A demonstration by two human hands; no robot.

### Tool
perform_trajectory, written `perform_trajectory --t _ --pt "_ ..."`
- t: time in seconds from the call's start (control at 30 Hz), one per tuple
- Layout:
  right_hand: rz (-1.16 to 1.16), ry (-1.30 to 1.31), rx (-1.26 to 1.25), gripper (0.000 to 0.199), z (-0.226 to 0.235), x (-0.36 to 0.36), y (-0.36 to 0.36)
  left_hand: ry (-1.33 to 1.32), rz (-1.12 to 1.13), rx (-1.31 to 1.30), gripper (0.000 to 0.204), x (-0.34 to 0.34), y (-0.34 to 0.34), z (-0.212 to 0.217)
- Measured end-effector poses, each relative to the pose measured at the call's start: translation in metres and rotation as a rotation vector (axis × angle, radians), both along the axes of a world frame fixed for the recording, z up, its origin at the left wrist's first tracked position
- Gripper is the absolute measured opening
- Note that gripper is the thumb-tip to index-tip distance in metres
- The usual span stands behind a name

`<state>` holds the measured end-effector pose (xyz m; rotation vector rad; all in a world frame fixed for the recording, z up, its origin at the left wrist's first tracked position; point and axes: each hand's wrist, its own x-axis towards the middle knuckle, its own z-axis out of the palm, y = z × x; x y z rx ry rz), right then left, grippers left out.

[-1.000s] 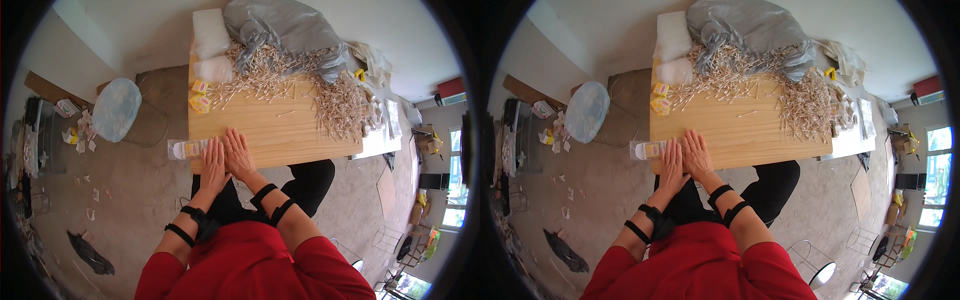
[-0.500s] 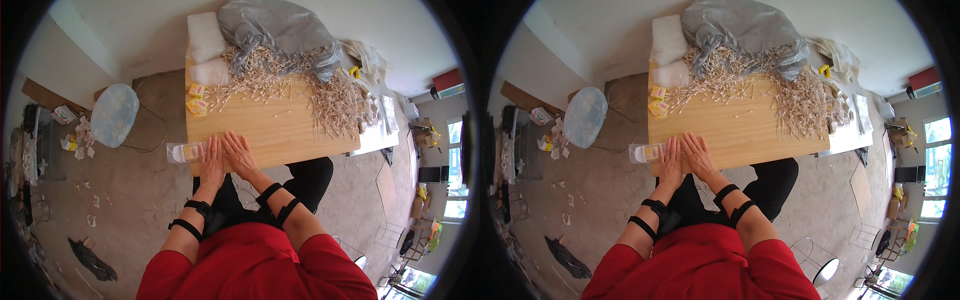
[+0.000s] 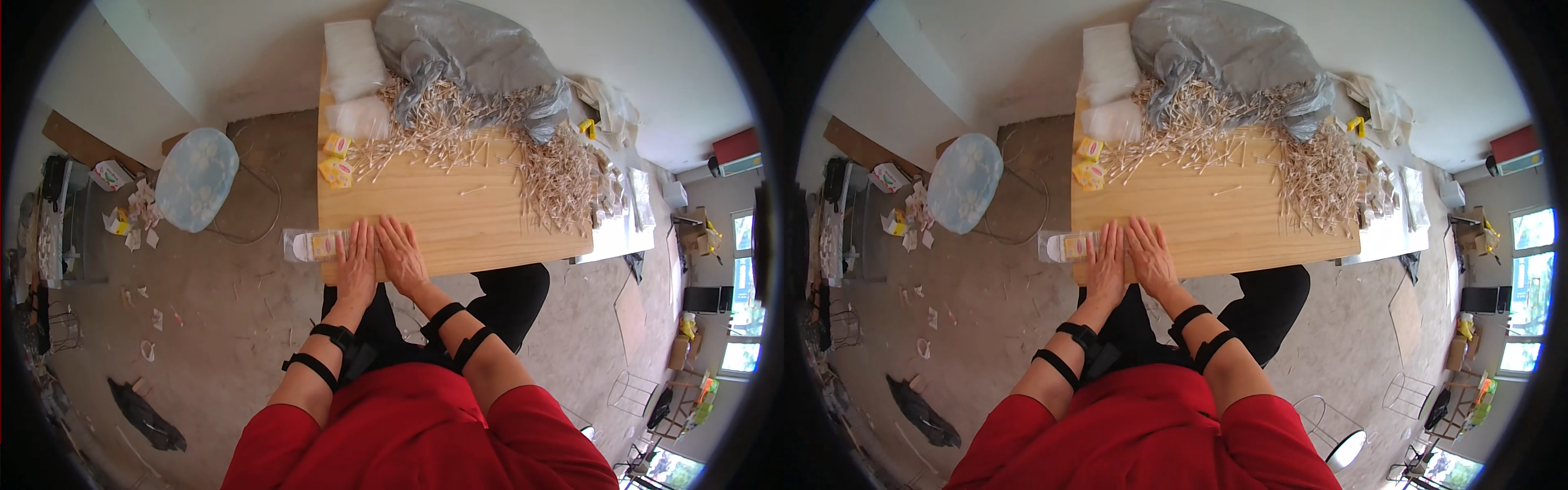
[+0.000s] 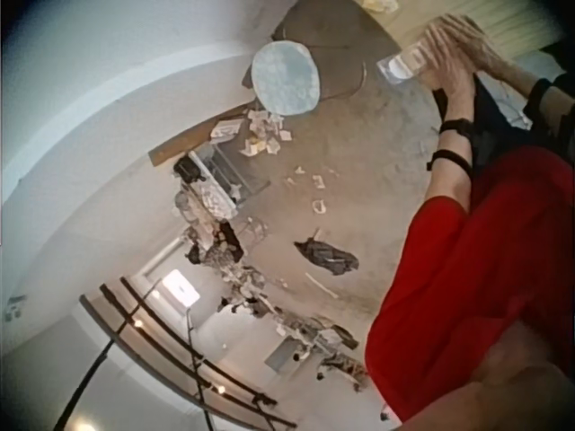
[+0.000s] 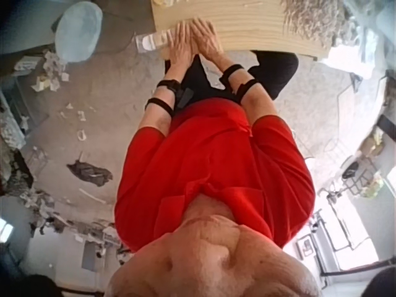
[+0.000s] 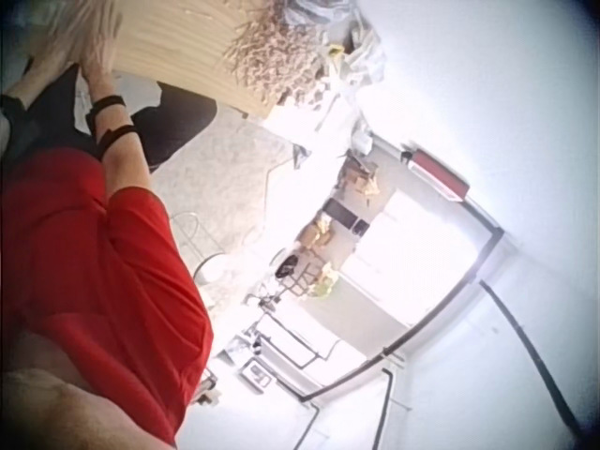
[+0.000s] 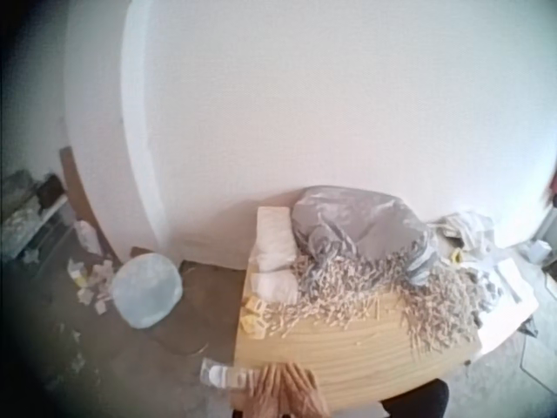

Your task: The person is counting and packaging cotton swab sticks into small plastic bags.

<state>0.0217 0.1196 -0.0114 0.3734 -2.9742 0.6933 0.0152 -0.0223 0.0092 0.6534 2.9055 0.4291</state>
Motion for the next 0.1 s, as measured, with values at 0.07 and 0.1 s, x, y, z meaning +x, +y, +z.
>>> perform_trajectory --t 0.07,0.1 --pt "-0.001 0.001 0.006 0.054 -0.0016 -0.0004 0.0006 0.012 -0.002 -0.022 0.082 -0.0011 0.0008 -0.0002" --pt "0.0 -0.002 0.008 0.055 -0.0021 0.0007 -0.0004 0.019 -0.001 -0.048 0.084 -0.0004 0.0004 -0.0013"
